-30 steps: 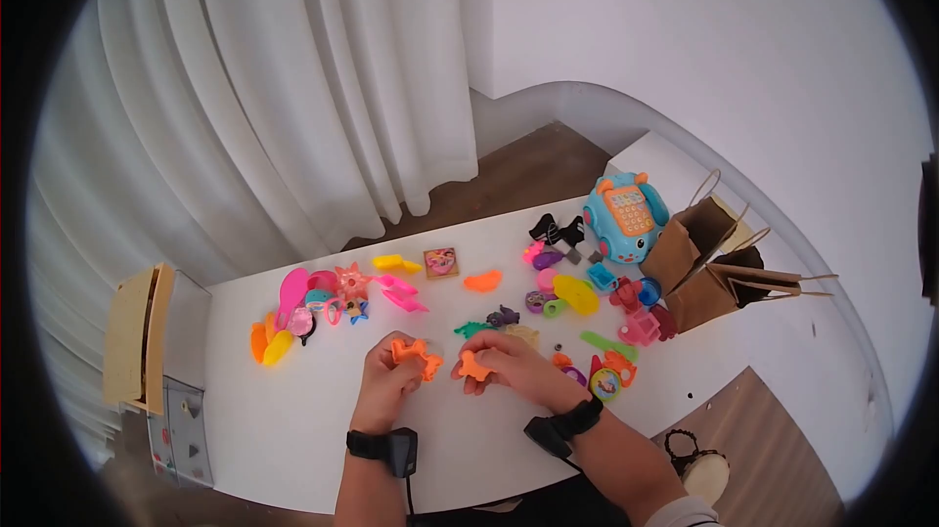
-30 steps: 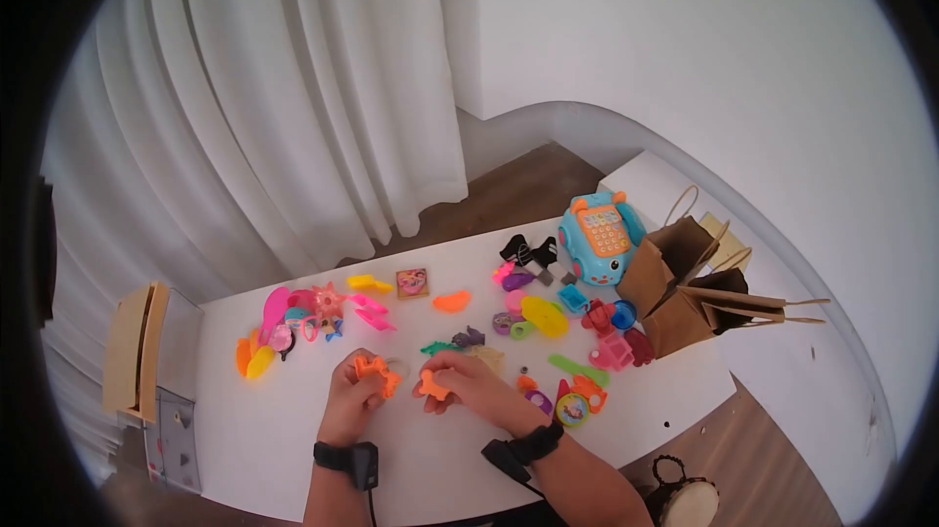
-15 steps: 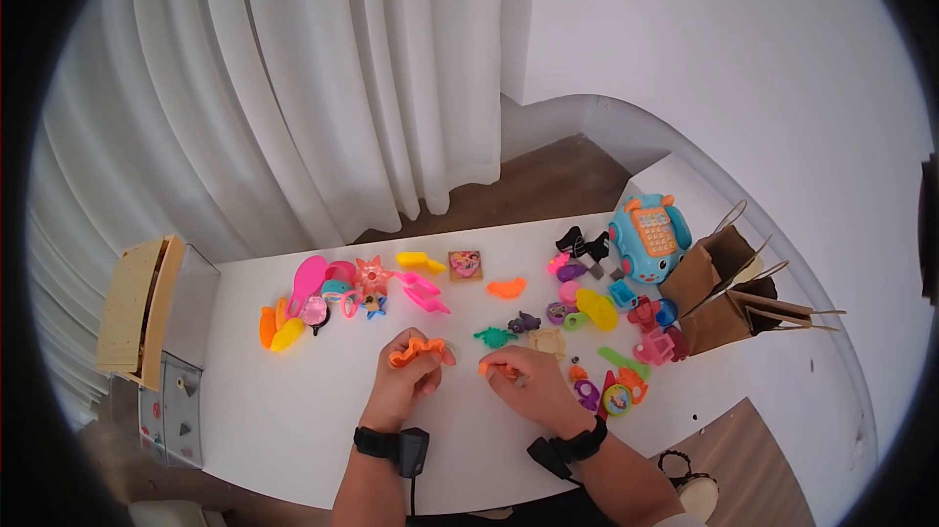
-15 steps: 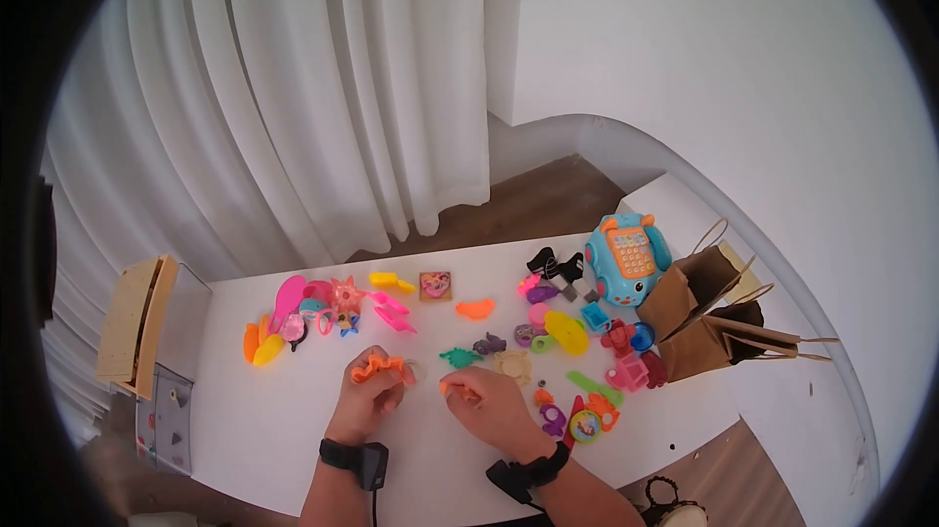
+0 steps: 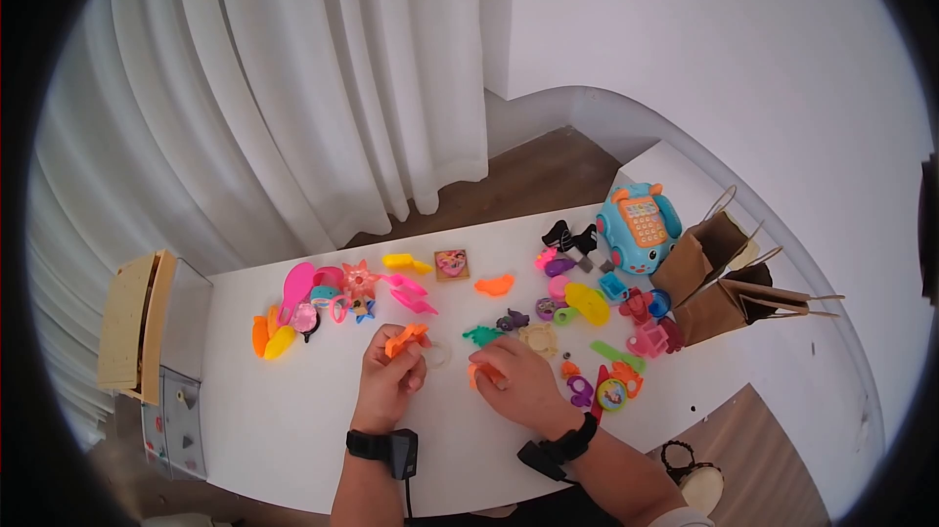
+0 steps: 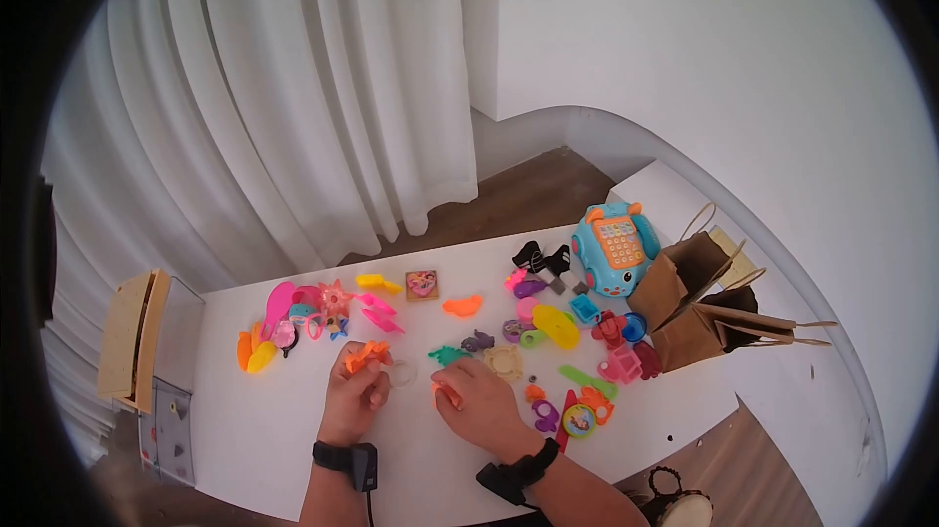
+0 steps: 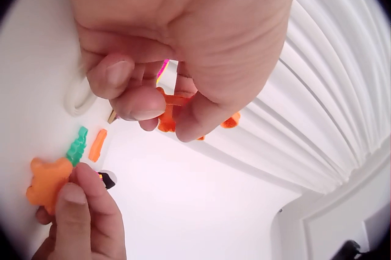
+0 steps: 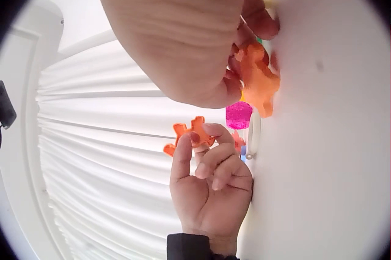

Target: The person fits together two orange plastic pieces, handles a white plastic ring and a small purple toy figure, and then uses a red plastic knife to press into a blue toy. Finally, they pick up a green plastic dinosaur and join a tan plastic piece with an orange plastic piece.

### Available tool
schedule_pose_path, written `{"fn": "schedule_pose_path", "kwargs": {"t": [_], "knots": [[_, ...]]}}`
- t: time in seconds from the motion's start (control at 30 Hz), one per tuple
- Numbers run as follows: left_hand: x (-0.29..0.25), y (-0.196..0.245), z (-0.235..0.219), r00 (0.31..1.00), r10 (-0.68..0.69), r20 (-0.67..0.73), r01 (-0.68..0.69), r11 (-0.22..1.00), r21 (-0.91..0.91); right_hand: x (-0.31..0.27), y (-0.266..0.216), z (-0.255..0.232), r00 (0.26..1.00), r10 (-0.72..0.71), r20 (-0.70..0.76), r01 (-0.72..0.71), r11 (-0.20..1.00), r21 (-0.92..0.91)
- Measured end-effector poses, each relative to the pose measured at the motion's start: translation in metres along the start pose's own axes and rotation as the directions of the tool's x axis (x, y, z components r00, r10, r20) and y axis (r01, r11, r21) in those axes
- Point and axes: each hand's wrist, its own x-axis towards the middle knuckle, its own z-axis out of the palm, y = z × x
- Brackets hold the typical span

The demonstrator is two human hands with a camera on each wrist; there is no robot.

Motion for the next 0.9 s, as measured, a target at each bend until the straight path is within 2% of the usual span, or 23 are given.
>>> {"fn": "schedule_pose_path", "kwargs": {"t": [0.13, 0.27, 0.37, 0.43, 0.57, 0.63, 0.9], "knots": [[0.001, -0.002, -0.002, 1.000, -0.002, 0.025, 0.001, 0.999, 0.037, 0.001, -0.001, 0.001, 0.997, -0.039, -0.071, 0.036, 0.999, -0.038], [0.002, -0.004, -0.001, 0.999, 0.012, 0.033, -0.014, 0.998, 0.069, 0.000, -0.007, 0.001, 0.997, -0.011, -0.070, 0.007, 0.998, -0.068], [0.003, -0.004, -0.001, 0.999, 0.009, 0.037, -0.012, 0.996, 0.091, 0.000, -0.009, 0.002, 0.999, 0.050, -0.001, -0.050, 0.993, -0.107], [0.004, -0.006, -0.001, 0.999, 0.017, 0.042, -0.020, 0.998, 0.061, -0.001, -0.006, 0.006, 0.999, -0.023, -0.038, 0.015, 0.980, -0.200], [0.003, -0.008, 0.002, 0.999, 0.025, 0.041, -0.031, 0.990, 0.137, -0.001, -0.003, 0.008, 0.999, -0.027, -0.032, 0.021, 0.982, -0.188], [0.002, -0.007, 0.005, 1.000, 0.024, -0.004, -0.023, 0.979, 0.201, 0.000, -0.002, 0.008, 0.999, -0.032, 0.001, 0.032, 0.990, -0.136], [0.002, -0.008, 0.007, 0.999, 0.033, -0.022, -0.027, 0.972, 0.233, -0.001, 0.000, 0.010, 0.999, -0.049, -0.020, 0.045, 0.986, -0.162]]}}
